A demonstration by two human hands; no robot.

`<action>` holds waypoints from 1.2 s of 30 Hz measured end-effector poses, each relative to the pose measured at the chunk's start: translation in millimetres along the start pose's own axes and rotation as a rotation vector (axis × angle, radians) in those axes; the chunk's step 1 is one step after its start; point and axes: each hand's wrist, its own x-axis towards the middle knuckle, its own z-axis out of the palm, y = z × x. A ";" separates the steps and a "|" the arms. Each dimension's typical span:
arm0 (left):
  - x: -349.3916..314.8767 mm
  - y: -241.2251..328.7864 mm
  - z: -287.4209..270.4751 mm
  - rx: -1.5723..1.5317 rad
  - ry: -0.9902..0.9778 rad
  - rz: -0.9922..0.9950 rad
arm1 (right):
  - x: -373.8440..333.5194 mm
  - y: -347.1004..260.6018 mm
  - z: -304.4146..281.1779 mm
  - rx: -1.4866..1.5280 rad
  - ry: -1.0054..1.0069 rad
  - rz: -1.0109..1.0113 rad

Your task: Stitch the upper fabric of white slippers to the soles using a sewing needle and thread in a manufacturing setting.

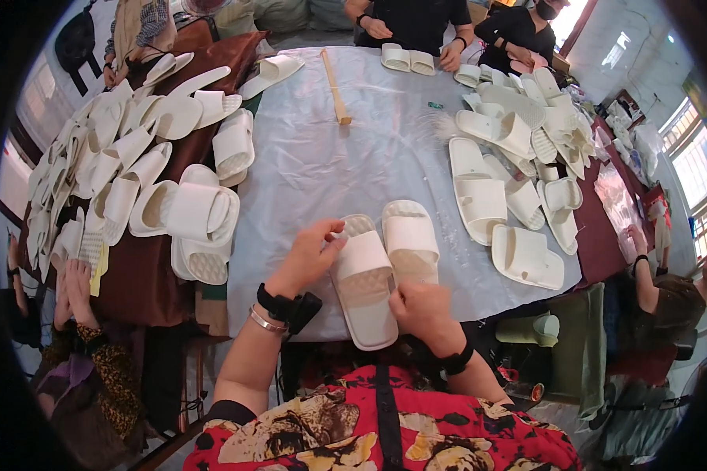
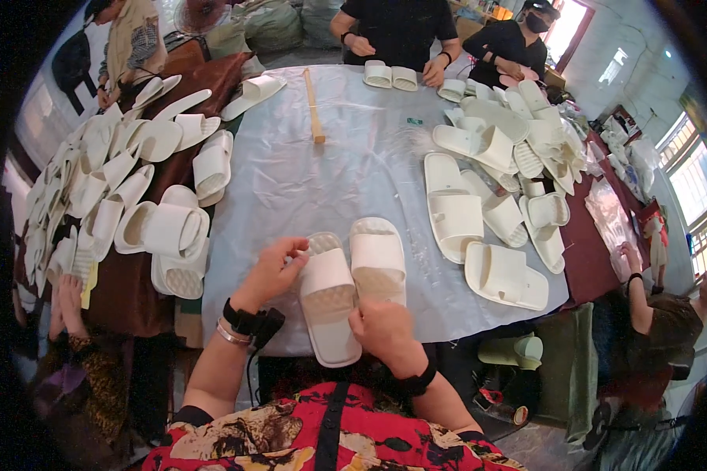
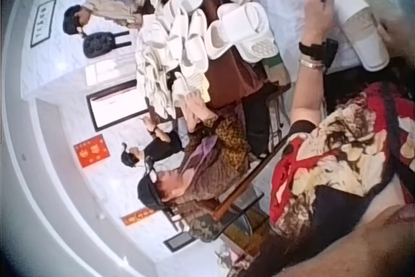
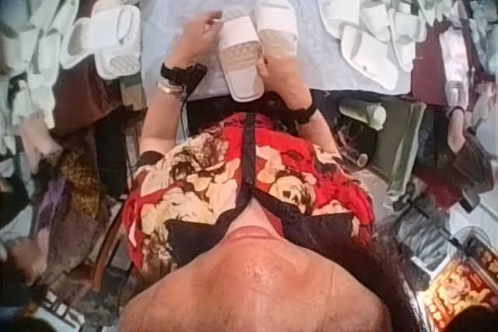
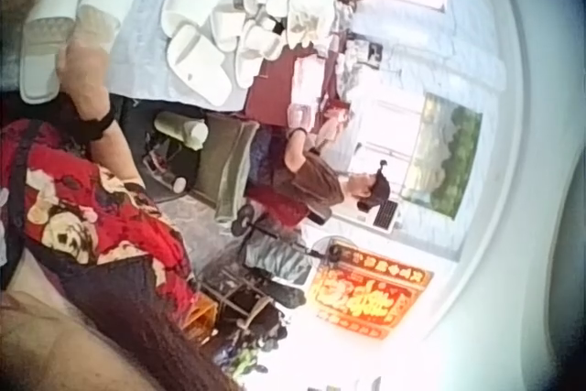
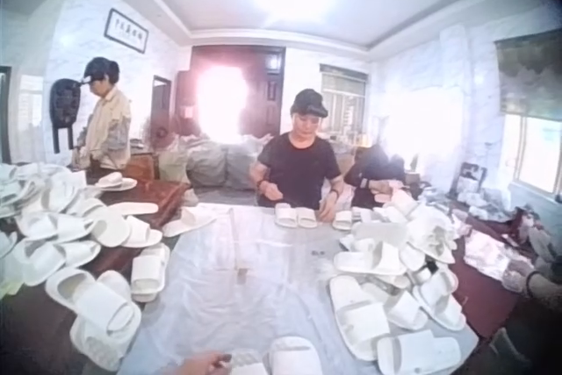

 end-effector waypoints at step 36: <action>67.8 27.9 58.7 -0.455 0.120 0.045 | 19.9 -6.6 33.9 0.118 0.109 -0.267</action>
